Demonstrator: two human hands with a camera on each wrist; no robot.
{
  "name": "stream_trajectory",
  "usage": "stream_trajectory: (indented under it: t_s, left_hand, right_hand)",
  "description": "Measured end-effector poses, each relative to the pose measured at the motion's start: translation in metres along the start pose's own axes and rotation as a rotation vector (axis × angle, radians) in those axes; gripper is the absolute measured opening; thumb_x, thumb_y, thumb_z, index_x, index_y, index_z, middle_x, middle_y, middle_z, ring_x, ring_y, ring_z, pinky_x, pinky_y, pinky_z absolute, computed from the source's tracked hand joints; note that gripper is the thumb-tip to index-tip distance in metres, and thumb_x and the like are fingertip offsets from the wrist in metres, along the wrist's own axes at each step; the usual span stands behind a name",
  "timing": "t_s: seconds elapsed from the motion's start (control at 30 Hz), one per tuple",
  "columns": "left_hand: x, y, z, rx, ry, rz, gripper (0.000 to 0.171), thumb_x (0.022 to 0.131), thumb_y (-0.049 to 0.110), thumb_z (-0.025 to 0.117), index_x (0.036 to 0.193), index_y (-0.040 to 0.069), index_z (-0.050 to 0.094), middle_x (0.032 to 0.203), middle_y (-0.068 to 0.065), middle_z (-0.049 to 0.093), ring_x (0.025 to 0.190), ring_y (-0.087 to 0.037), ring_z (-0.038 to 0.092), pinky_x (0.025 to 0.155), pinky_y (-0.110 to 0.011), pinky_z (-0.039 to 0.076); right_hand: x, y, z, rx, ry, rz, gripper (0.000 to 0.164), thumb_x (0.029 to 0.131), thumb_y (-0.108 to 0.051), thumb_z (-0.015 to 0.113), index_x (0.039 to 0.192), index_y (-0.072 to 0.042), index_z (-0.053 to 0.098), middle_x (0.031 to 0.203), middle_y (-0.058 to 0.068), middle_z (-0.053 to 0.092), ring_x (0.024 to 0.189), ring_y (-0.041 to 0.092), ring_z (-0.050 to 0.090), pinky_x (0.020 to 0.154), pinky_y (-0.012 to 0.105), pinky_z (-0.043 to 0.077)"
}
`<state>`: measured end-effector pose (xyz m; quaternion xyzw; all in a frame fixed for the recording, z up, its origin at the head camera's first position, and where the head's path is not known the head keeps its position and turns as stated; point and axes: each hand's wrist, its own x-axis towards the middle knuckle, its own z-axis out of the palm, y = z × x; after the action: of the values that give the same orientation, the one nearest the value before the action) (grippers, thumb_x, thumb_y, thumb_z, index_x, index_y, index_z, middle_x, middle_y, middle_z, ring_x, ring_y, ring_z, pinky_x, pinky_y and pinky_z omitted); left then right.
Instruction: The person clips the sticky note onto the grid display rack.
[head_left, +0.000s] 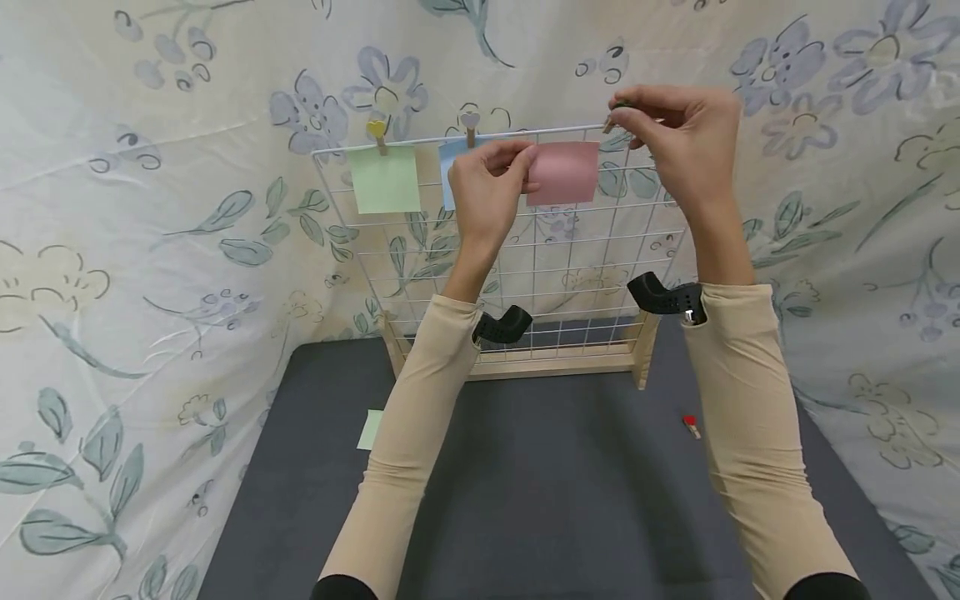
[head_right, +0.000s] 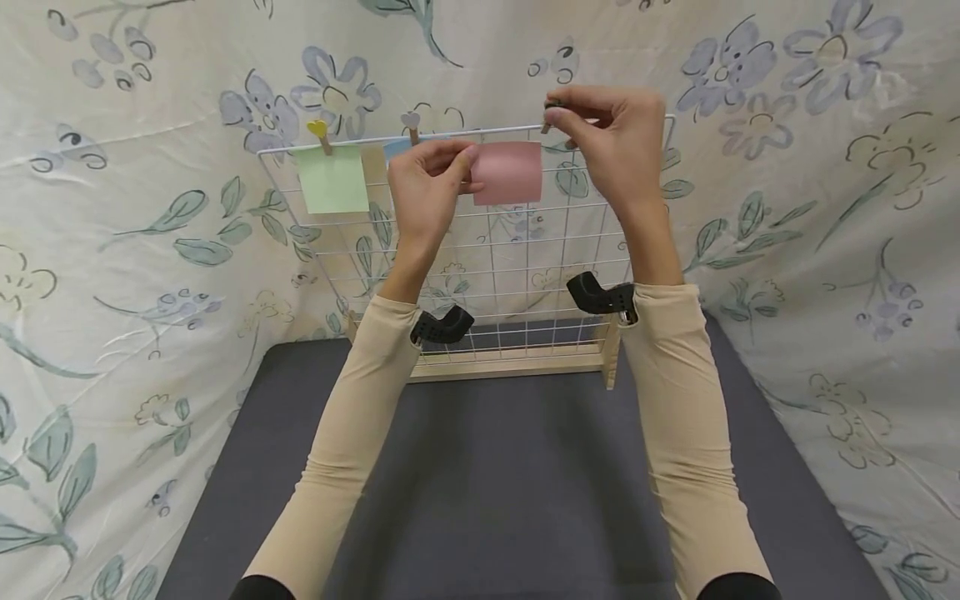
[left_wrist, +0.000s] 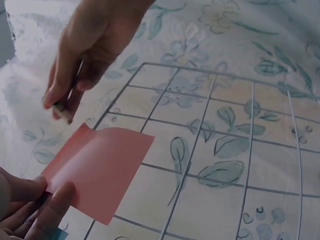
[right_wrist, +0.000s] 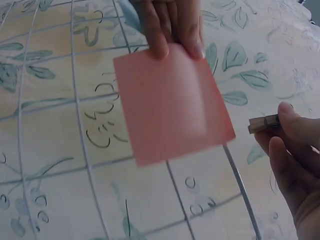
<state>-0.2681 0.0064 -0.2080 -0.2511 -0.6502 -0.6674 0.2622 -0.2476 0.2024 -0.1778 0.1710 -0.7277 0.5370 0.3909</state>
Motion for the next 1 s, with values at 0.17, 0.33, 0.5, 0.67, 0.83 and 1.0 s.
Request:
stream_trajectory:
  t_s: [0.17, 0.33, 0.5, 0.67, 0.83, 1.0]
  left_hand:
    - [0.005, 0.000, 0.002, -0.008, 0.018, -0.056, 0.013, 0.090, 0.003, 0.069, 0.095, -0.009, 0.073, 0.089, -0.022, 0.072, 0.064, -0.025, 0.070, 0.061, -0.028, 0.063]
    - [0.007, -0.002, 0.005, -0.013, 0.024, -0.107, 0.014, 0.090, 0.004, 0.070, 0.096, -0.008, 0.073, 0.090, -0.022, 0.073, 0.066, -0.025, 0.072, 0.060, -0.028, 0.063]
    - [0.007, -0.005, 0.009, -0.018, 0.036, -0.074, 0.012, 0.090, 0.002, 0.069, 0.095, -0.009, 0.073, 0.088, -0.020, 0.073, 0.063, -0.021, 0.071, 0.059, -0.028, 0.062]
    - [0.008, -0.008, 0.011, -0.018, 0.039, -0.052, 0.013, 0.091, 0.002, 0.069, 0.096, -0.009, 0.073, 0.087, -0.019, 0.073, 0.062, -0.019, 0.070, 0.059, -0.028, 0.062]
    - [0.010, -0.011, 0.013, -0.054, 0.031, -0.028, 0.013, 0.090, 0.000, 0.068, 0.096, -0.011, 0.072, 0.087, -0.021, 0.072, 0.065, -0.021, 0.070, 0.060, -0.029, 0.063]
    - [0.011, -0.014, 0.014, -0.048, 0.031, -0.030, 0.013, 0.090, 0.001, 0.068, 0.096, -0.010, 0.072, 0.087, -0.019, 0.073, 0.067, -0.020, 0.070, 0.062, -0.029, 0.063]
  right_hand:
    - [0.016, -0.006, 0.014, -0.037, -0.157, 0.000, 0.018, 0.089, -0.008, 0.072, 0.103, 0.001, 0.076, 0.085, -0.011, 0.070, 0.075, 0.012, 0.065, 0.058, 0.016, 0.053]
    - [0.022, -0.004, 0.018, -0.053, -0.228, 0.014, 0.017, 0.089, -0.007, 0.071, 0.101, 0.004, 0.075, 0.084, -0.008, 0.070, 0.074, 0.017, 0.065, 0.055, 0.016, 0.052]
    - [0.024, 0.000, 0.017, -0.071, -0.257, 0.026, 0.017, 0.090, -0.007, 0.070, 0.101, 0.005, 0.075, 0.083, -0.009, 0.070, 0.072, 0.015, 0.065, 0.055, 0.015, 0.053]
    - [0.026, 0.002, 0.018, -0.101, -0.266, 0.038, 0.018, 0.090, -0.009, 0.070, 0.102, 0.004, 0.075, 0.083, -0.010, 0.070, 0.070, 0.012, 0.064, 0.055, 0.015, 0.054]
    - [0.029, 0.005, 0.019, -0.111, -0.294, 0.069, 0.019, 0.088, -0.011, 0.073, 0.102, 0.002, 0.076, 0.082, -0.011, 0.070, 0.059, 0.012, 0.059, 0.048, 0.015, 0.049]
    - [0.029, 0.006, 0.017, -0.166, -0.312, 0.079, 0.023, 0.089, -0.016, 0.074, 0.107, -0.002, 0.076, 0.085, -0.013, 0.071, 0.055, 0.012, 0.051, 0.042, 0.018, 0.040]
